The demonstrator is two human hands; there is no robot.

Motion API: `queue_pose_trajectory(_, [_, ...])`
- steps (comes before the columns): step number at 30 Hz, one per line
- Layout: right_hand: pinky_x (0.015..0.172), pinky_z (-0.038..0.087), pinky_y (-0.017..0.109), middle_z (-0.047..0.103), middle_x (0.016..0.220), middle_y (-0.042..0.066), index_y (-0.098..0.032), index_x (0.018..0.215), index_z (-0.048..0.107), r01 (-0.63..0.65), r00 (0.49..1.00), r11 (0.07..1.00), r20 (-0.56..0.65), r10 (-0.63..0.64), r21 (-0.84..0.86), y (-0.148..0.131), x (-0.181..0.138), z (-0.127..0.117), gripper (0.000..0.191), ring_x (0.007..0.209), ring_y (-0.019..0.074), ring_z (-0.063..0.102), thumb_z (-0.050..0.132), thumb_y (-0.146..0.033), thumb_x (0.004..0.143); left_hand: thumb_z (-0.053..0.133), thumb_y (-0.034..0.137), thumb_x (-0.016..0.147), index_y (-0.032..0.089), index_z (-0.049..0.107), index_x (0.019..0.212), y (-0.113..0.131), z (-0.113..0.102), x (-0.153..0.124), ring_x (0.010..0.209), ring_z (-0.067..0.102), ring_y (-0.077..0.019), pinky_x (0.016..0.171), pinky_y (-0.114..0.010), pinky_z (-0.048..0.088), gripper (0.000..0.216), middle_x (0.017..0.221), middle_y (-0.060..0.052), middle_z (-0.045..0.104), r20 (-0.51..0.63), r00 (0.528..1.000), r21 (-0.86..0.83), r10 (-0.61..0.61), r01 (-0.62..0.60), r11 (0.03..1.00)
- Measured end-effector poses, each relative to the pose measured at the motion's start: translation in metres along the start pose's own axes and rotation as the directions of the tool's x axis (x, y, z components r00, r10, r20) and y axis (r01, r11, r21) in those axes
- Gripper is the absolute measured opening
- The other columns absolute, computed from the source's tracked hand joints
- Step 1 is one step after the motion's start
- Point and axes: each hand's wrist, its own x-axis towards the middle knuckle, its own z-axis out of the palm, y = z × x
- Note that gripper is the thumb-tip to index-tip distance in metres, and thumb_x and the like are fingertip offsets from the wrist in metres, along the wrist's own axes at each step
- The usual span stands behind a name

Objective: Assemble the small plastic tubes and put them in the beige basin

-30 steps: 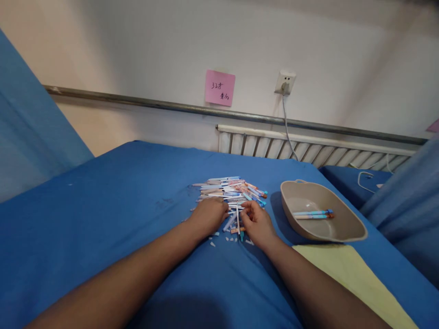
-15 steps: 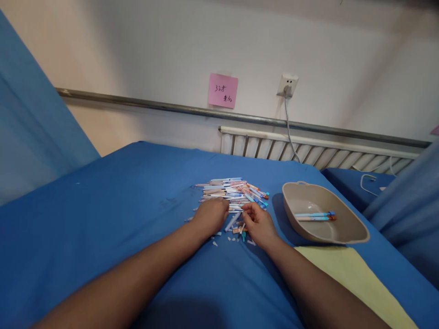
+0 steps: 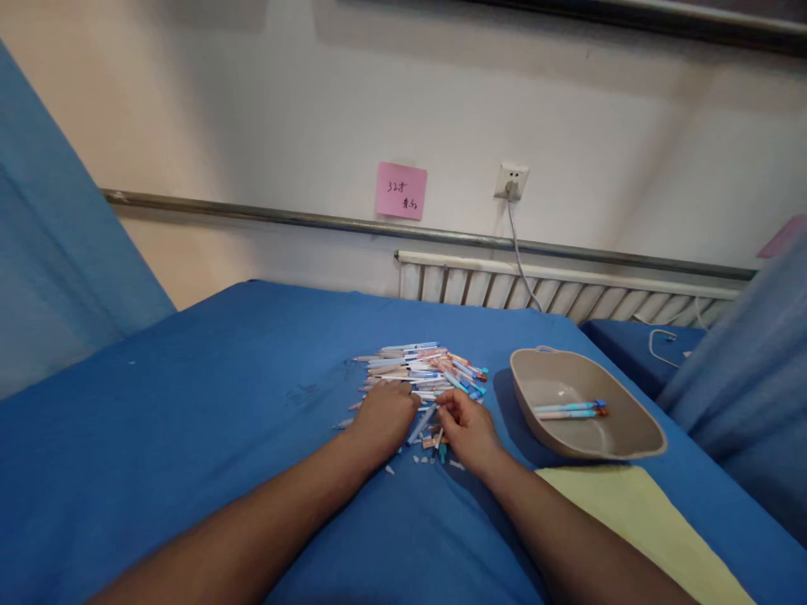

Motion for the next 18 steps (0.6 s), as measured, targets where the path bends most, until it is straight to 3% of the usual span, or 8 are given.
queue_pose_trajectory(9, [0.050,0.043,0.021,0.062,0.065,-0.002,-0.021,0.088,0.059,0.015,1.000,1.000,-0.002,-0.015,0.011,0.002,0.000,0.000,0.013,0.057,0.0132,0.058,0.052,-0.028,0.079,0.045,0.011,0.085,0.011,0.062,0.087,-0.002,0.002,0.000,0.084,0.060,-0.0249,0.074,-0.036,0.044,0.017,0.088,-0.013,0.065,0.000,1.000,0.035,-0.001,0.001,0.999])
queue_pose_trajectory(13, [0.046,0.042,0.020,0.061,0.067,-0.001,-0.020,0.088,0.059,-0.001,0.999,0.995,-0.051,0.007,0.104,0.005,0.001,0.001,0.016,0.054,0.0122,0.055,0.055,-0.032,0.077,0.042,0.010,0.086,0.011,0.061,0.088,-0.011,-0.006,-0.002,0.086,0.059,-0.0243,0.078,-0.036,0.043,0.020,0.091,-0.013,0.064,-0.003,1.000,0.012,-0.031,0.031,0.999])
queue_pose_trajectory(18, [0.041,0.042,0.019,0.058,0.069,-0.002,-0.019,0.100,0.055,-0.050,0.984,0.960,-0.149,0.094,0.275,0.006,0.007,0.001,0.034,0.049,0.0106,0.053,0.061,-0.039,0.073,0.040,0.010,0.087,0.012,0.060,0.088,-0.016,-0.016,-0.010,0.086,0.057,-0.0222,0.077,-0.034,0.041,0.020,0.092,-0.012,0.063,-0.028,0.999,-0.032,-0.040,0.039,0.999])
